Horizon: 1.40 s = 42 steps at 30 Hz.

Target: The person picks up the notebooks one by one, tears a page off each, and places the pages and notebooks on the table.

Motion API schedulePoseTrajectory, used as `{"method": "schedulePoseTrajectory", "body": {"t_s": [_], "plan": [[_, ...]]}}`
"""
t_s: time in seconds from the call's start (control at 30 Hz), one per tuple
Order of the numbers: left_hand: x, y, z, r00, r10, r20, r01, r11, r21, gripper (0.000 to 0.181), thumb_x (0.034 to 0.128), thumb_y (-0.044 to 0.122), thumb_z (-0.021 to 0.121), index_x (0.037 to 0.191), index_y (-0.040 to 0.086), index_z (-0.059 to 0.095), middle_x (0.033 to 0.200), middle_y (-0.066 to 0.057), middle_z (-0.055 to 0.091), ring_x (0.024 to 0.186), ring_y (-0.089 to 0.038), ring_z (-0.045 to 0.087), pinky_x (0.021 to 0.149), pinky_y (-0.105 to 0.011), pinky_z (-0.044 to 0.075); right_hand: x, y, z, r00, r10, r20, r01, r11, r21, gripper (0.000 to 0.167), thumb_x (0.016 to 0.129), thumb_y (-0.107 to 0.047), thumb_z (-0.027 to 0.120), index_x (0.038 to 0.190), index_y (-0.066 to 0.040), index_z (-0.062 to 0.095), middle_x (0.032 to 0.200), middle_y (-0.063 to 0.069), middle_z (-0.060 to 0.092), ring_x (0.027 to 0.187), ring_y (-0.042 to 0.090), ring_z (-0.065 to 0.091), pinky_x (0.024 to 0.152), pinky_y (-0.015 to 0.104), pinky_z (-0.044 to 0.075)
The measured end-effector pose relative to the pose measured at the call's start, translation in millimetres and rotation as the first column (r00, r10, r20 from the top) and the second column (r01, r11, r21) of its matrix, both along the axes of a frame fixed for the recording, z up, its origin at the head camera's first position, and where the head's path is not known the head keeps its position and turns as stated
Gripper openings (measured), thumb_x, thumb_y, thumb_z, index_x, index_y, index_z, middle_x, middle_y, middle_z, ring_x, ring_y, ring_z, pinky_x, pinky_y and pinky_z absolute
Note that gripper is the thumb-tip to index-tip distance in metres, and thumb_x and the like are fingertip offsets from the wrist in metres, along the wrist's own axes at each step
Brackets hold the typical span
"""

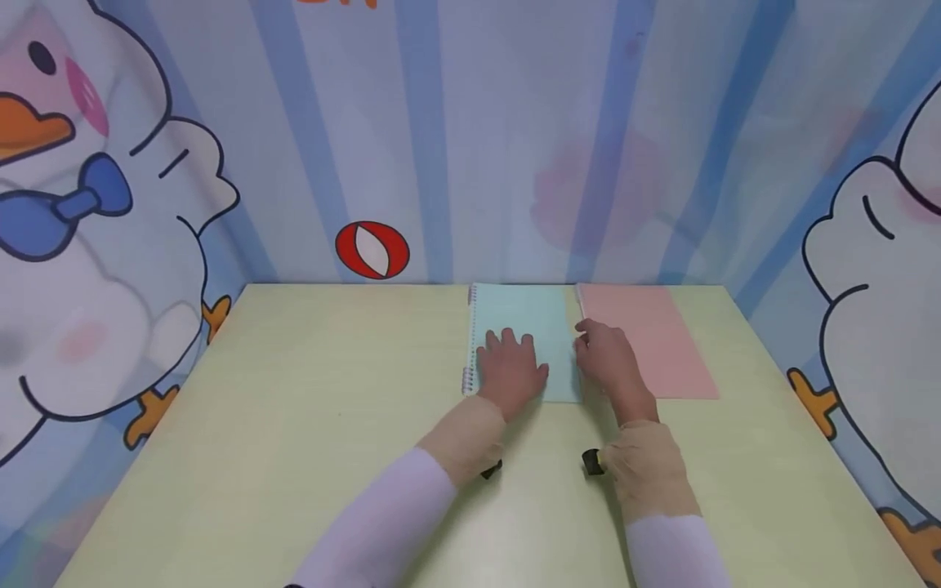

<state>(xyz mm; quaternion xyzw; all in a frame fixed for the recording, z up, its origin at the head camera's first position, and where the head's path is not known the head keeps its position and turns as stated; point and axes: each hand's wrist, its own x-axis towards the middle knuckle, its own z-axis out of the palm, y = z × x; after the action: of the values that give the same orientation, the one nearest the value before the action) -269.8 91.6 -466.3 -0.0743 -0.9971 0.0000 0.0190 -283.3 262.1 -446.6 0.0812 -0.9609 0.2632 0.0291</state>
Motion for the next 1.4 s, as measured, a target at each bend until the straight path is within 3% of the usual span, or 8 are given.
{"method": "schedulePoseTrajectory", "body": {"t_s": [0.13, 0.33, 0.5, 0.63, 0.83, 1.07, 1.23, 1.4], "plan": [[-5.3, 19.0, -2.4, 0.999, 0.041, 0.034, -0.041, 0.999, -0.014, 0.056, 0.1061, 0.06, 0.05, 0.143, 0.021, 0.062, 0.146, -0.014, 0.054, 0.141, -0.039, 0.048, 0.105, -0.054, 0.047, -0.5, -3.7, -6.1, 1.0, 0.024, 0.008, -0.024, 0.999, 0.038, 0.034, 0.099, 0.003, 0.049, 0.125, 0.016, 0.065, 0.116, 0.029, 0.073, 0.116, 0.05, 0.065, 0.098, 0.058, 0.052], [-13.6, 40.8, 5.6, 0.983, 0.147, 0.11, -0.142, 0.988, -0.056, 0.058, 0.1089, 0.057, 0.045, 0.156, 0.024, 0.05, 0.157, -0.017, 0.044, 0.147, -0.053, 0.04, 0.108, -0.062, 0.047, -1.0, -4.7, -3.0, 0.999, -0.005, 0.053, 0.005, 1.0, 0.01, 0.035, 0.099, -0.001, 0.05, 0.126, 0.017, 0.065, 0.124, 0.033, 0.069, 0.12, 0.052, 0.062, 0.099, 0.059, 0.051], [-16.1, 46.9, 1.5, 0.957, 0.23, 0.178, -0.213, 0.971, -0.105, 0.084, 0.099, 0.081, 0.039, 0.161, 0.024, 0.041, 0.163, -0.019, 0.036, 0.147, -0.059, 0.035, 0.11, -0.064, 0.045, 0.0, -10.0, -0.9, 0.989, -0.053, 0.135, 0.066, 0.994, -0.092, 0.039, 0.101, -0.007, 0.05, 0.13, 0.015, 0.065, 0.128, 0.032, 0.068, 0.115, 0.046, 0.063, 0.094, 0.054, 0.052], [-18.1, 44.8, 0.0, 0.945, 0.273, 0.181, -0.261, 0.961, -0.09, 0.101, 0.0883, 0.093, 0.038, 0.159, 0.021, 0.045, 0.163, -0.021, 0.033, 0.147, -0.062, 0.033, 0.109, -0.067, 0.044, -0.1, -9.7, -0.7, 0.983, -0.057, 0.172, 0.082, 0.987, -0.139, 0.037, 0.102, -0.007, 0.051, 0.128, 0.014, 0.066, 0.122, 0.028, 0.071, 0.108, 0.041, 0.065, 0.096, 0.053, 0.052], [-22.8, 41.8, -1.7, 0.933, 0.287, 0.218, -0.286, 0.958, -0.038, 0.108, 0.0828, 0.097, 0.043, 0.158, 0.019, 0.048, 0.164, -0.022, 0.029, 0.149, -0.063, 0.028, 0.109, -0.071, 0.04, 0.2, -7.1, -2.9, 0.987, -0.028, 0.161, 0.049, 0.99, -0.129, 0.035, 0.103, -0.008, 0.055, 0.128, 0.012, 0.068, 0.112, 0.023, 0.076, 0.115, 0.044, 0.066, 0.103, 0.056, 0.049], [-23.5, 44.1, -4.7, 0.93, 0.285, 0.233, -0.291, 0.957, -0.008, 0.096, 0.0914, 0.089, 0.042, 0.157, 0.019, 0.049, 0.166, -0.023, 0.027, 0.149, -0.064, 0.024, 0.111, -0.074, 0.036, -3.0, -6.0, -8.8, 0.998, 0.066, 0.016, -0.065, 0.996, -0.057, 0.032, 0.104, -0.006, 0.057, 0.127, 0.013, 0.066, 0.118, 0.03, 0.072, 0.112, 0.047, 0.068, 0.098, 0.058, 0.052], [-24.2, 46.3, -3.1, 0.928, 0.281, 0.245, -0.284, 0.958, -0.025, 0.089, 0.0968, 0.082, 0.04, 0.162, 0.022, 0.046, 0.168, -0.025, 0.025, 0.148, -0.067, 0.023, 0.109, -0.075, 0.037, -7.2, -6.0, -17.0, 0.995, 0.101, -0.008, -0.101, 0.993, -0.059, 0.031, 0.105, -0.004, 0.057, 0.129, 0.012, 0.066, 0.124, 0.03, 0.07, 0.112, 0.045, 0.07, 0.096, 0.056, 0.054], [-26.0, 40.3, 3.6, 0.92, 0.251, 0.302, -0.262, 0.965, -0.004, 0.091, 0.0968, 0.084, 0.037, 0.161, 0.021, 0.048, 0.168, -0.028, 0.025, 0.147, -0.068, 0.023, 0.109, -0.074, 0.038, -7.0, -6.7, -20.6, 0.992, 0.119, -0.035, -0.121, 0.991, -0.056, 0.03, 0.106, -0.005, 0.057, 0.128, 0.012, 0.068, 0.125, 0.03, 0.07, 0.112, 0.046, 0.069, 0.098, 0.057, 0.053]]}}
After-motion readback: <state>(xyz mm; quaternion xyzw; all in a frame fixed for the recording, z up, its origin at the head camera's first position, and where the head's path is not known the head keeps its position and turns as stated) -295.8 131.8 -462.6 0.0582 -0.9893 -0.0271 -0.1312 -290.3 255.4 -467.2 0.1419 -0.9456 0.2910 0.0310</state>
